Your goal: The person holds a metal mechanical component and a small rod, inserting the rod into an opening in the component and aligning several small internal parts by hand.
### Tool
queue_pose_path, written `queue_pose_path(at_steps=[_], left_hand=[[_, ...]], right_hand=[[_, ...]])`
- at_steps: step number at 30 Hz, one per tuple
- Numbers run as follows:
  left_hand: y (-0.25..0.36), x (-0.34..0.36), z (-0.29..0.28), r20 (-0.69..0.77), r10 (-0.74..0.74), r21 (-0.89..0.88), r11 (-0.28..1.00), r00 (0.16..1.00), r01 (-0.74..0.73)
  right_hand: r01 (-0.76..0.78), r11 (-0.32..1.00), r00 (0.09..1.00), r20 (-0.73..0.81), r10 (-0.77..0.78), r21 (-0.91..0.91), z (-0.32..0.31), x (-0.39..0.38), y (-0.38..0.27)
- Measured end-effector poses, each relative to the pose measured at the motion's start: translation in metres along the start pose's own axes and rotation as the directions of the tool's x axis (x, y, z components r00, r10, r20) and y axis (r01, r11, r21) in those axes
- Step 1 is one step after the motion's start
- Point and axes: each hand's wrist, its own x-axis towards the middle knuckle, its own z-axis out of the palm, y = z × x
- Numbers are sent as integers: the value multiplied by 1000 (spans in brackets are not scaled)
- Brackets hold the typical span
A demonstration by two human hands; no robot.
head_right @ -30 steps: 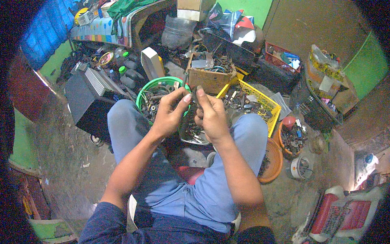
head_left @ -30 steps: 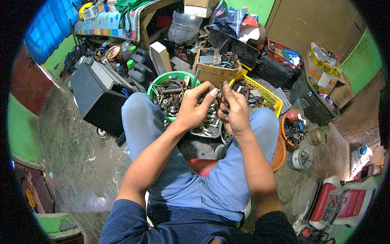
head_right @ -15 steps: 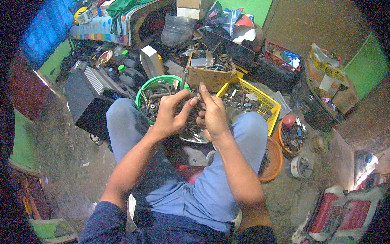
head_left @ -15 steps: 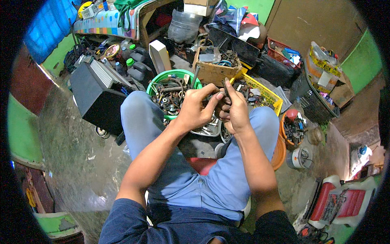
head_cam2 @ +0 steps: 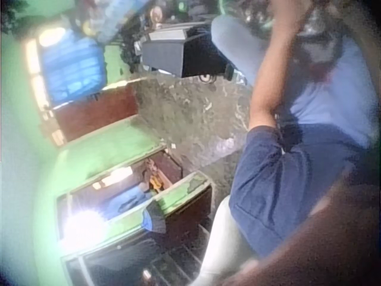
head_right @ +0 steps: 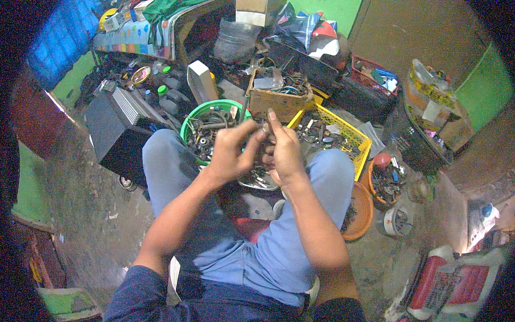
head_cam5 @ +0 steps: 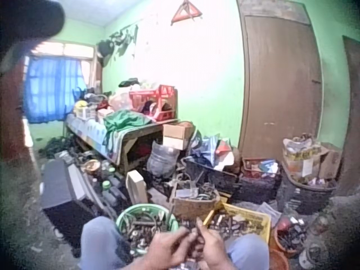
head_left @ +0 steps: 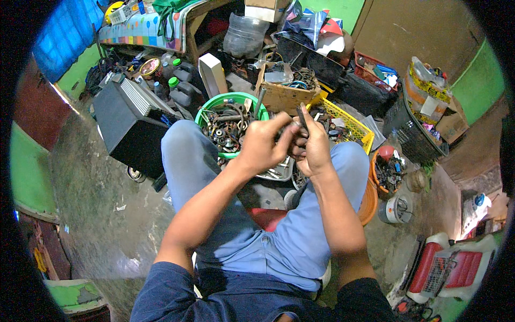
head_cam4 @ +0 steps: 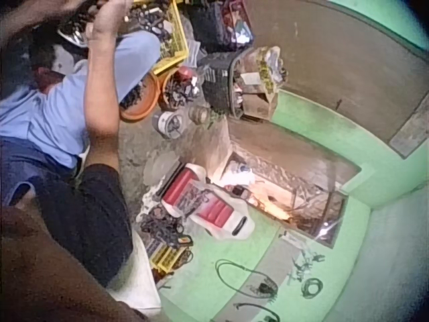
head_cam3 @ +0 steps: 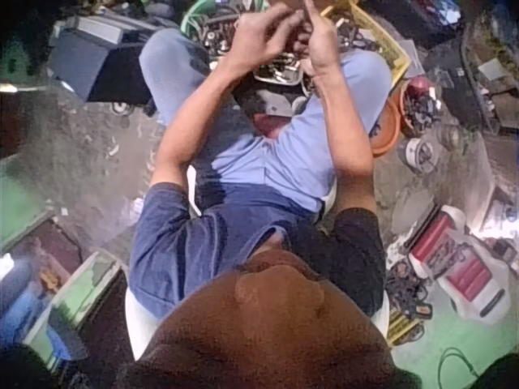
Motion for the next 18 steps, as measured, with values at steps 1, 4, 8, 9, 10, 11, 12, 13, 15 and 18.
queue_pose_path(at_steps=[1, 4, 8, 9, 10, 11, 12, 13, 15, 18], left_hand=[[1, -3, 4, 20, 46, -8, 999, 999, -46], [-5, 3, -1, -28, -42, 13, 999, 999, 42], [-4, -2, 2, -12, 5, 62, 998, 1000, -4], [-5, -4, 1, 16, 20, 70, 997, 1000, -21], [-5, -1, 1, -2, 0, 53, 999, 1000, 0], [-4, 2, 1, -20, -20, 36, 999, 1000, 21], [-2, 3, 0, -34, -83, 2, 997, 996, 83], [-2, 3, -1, -36, -60, 13, 998, 998, 61], [-3, 1, -1, -40, -14, 36, 999, 999, 15], [-4, 6, -2, -33, -78, 37, 996, 996, 80]], right_hand=[[-2, 1000, 1000, -23, 1, -8, 1, 0, 1], [-16, 1000, 1000, 11, 16, -4, 0, 3, 2], [6, 998, 996, -87, -12, -60, 5, -1, -2], [7, 999, 998, -69, -10, -43, 6, 1, 0], [7, 1000, 998, -56, -9, -27, 4, 2, 1], [8, 1000, 999, -44, -9, -12, 1, 3, 2], [0, 1000, 1000, -9, 0, -7, -4, 3, 4], [-2, 1000, 1000, -17, 1, -11, -2, 2, 3], [-4, 1000, 999, -32, 3, -19, 3, -1, 2], [-7, 1000, 999, -31, 7, 3, 2, 0, 3]])
